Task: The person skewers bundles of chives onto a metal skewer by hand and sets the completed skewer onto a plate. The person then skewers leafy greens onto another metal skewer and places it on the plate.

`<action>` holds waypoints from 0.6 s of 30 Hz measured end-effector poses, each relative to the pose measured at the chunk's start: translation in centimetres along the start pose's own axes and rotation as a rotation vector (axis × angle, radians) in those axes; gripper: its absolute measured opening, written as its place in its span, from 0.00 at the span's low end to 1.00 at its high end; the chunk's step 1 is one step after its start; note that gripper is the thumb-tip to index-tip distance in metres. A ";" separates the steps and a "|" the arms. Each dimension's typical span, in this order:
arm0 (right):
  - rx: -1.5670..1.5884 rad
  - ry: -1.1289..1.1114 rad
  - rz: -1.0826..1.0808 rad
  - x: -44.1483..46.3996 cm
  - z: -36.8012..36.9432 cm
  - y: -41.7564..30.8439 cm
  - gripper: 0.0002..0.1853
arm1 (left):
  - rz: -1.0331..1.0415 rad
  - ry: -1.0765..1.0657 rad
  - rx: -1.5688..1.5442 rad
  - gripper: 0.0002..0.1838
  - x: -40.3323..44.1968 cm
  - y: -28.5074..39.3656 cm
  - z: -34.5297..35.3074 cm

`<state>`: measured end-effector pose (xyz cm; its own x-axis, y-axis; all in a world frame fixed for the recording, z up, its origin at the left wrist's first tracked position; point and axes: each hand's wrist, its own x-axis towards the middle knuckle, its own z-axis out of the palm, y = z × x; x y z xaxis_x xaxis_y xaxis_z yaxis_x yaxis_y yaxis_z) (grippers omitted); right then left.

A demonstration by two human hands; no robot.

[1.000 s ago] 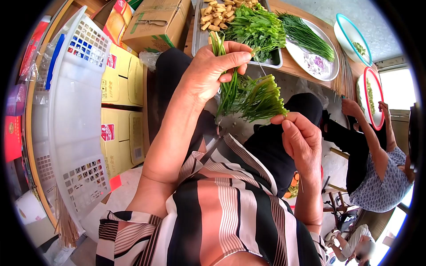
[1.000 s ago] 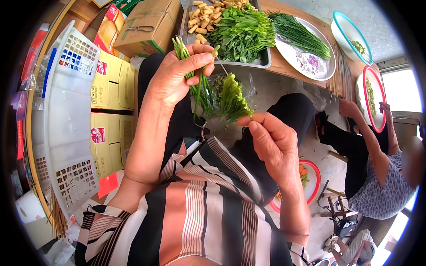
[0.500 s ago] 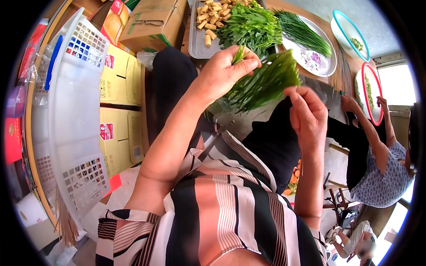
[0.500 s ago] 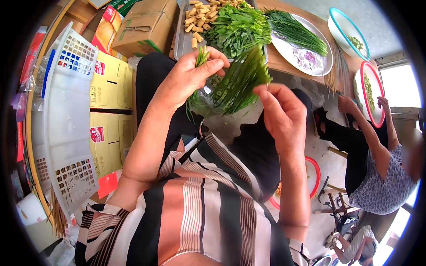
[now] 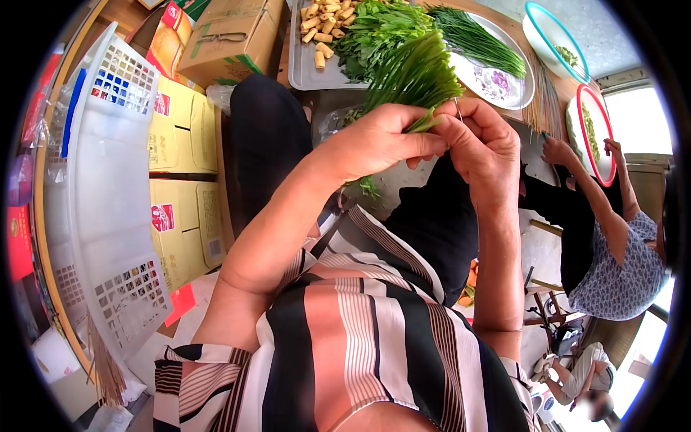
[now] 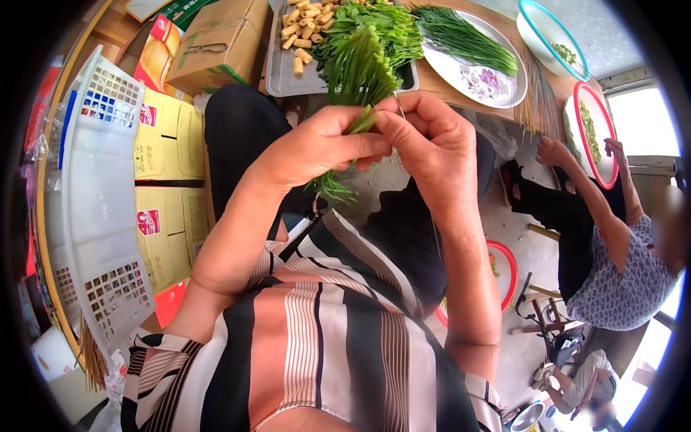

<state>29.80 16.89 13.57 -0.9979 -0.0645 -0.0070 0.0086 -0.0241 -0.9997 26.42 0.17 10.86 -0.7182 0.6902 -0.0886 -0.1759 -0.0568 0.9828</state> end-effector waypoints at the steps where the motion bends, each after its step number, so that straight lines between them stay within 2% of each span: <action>1: 0.012 0.032 -0.009 0.0 0.0 0.0 0.06 | 0.001 -0.002 0.000 0.12 -0.1 -0.2 -0.2; 3: 0.017 0.051 0.029 0.0 -0.2 0.0 0.06 | -0.026 0.045 -0.264 0.13 -0.2 -0.8 -0.6; 8: 0.038 0.107 0.048 -0.1 -0.1 0.5 0.07 | 0.072 0.147 -0.321 0.14 0.0 -1.5 -0.6; 13: 0.063 0.174 0.055 0.1 0.2 0.5 0.05 | 0.232 0.427 -0.390 0.15 0.4 -2.4 -1.4; 14: 0.063 0.174 0.056 0.1 0.2 0.4 0.05 | 0.342 0.486 -0.227 0.16 0.5 -2.9 -2.3; 15: 0.061 0.182 0.048 0.1 0.1 0.3 0.05 | 0.389 0.623 -0.195 0.15 0.2 -2.5 -2.5; 17: 0.056 0.194 0.043 0.1 -0.3 0.2 0.05 | 0.370 0.859 0.102 0.14 -0.7 -1.3 -3.0; 18: 0.048 0.191 0.039 0.1 -0.4 0.2 0.05 | 0.356 0.845 0.216 0.10 -1.0 -0.8 -3.2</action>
<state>29.66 17.23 13.33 -0.9908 0.1240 -0.0547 0.0459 -0.0730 -0.9963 25.07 -2.77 9.61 -0.9710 -0.0988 0.2175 0.2156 0.0301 0.9760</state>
